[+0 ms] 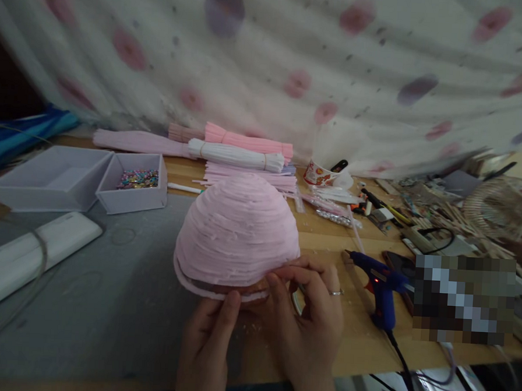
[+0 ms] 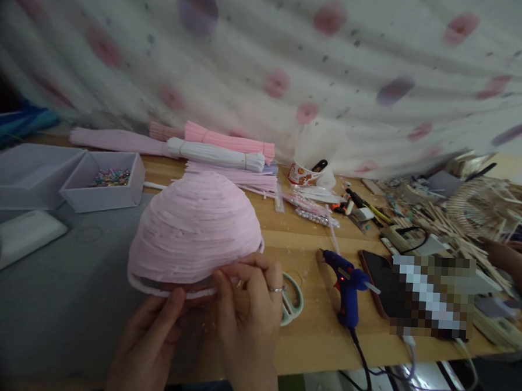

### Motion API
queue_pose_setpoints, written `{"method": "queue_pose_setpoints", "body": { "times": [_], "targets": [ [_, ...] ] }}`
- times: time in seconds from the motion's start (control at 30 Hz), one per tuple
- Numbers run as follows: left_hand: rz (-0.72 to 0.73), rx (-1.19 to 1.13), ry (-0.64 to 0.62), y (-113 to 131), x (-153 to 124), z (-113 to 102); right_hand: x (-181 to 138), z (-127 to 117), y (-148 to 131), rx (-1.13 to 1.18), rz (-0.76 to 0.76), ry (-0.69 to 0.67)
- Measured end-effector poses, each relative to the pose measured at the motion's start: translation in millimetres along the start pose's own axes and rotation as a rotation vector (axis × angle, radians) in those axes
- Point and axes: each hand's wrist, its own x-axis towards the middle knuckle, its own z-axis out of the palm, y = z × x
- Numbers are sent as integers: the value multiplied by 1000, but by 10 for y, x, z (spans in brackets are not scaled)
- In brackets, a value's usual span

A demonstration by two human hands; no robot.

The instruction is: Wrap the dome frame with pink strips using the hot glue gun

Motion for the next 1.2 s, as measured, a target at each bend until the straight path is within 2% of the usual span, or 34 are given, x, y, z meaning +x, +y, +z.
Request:
{"method": "queue_pose_setpoints", "body": {
  "times": [0.17, 0.27, 0.5, 0.63, 0.8, 0.87, 1.0, 1.2],
  "targets": [
    [-16, -17, 18, 18, -14, 25, -35, 1, 26, 177, 197, -17],
    [-20, -1, 35, 20, -12, 29, -57, -10, 39, 233, 260, -15],
    [-48, -64, -18, -20, 6, 14, -69, 8, 90, 226, 289, 0],
    [-30, -58, 3, -6, 1, 33, -44, 18, 77, 205, 296, 25],
    [-4, -6, 64, 32, -12, 53, -57, -107, 41, 242, 340, 153],
    [-25, -48, 56, 28, -16, 50, -83, -170, 31, 286, 453, 106],
    [-63, -107, 56, -12, -5, 35, -132, -186, 2, 455, 711, -126],
    [-89, -79, 27, -41, 50, 11, -107, -70, -41, 701, 895, -200]
  ]
}}
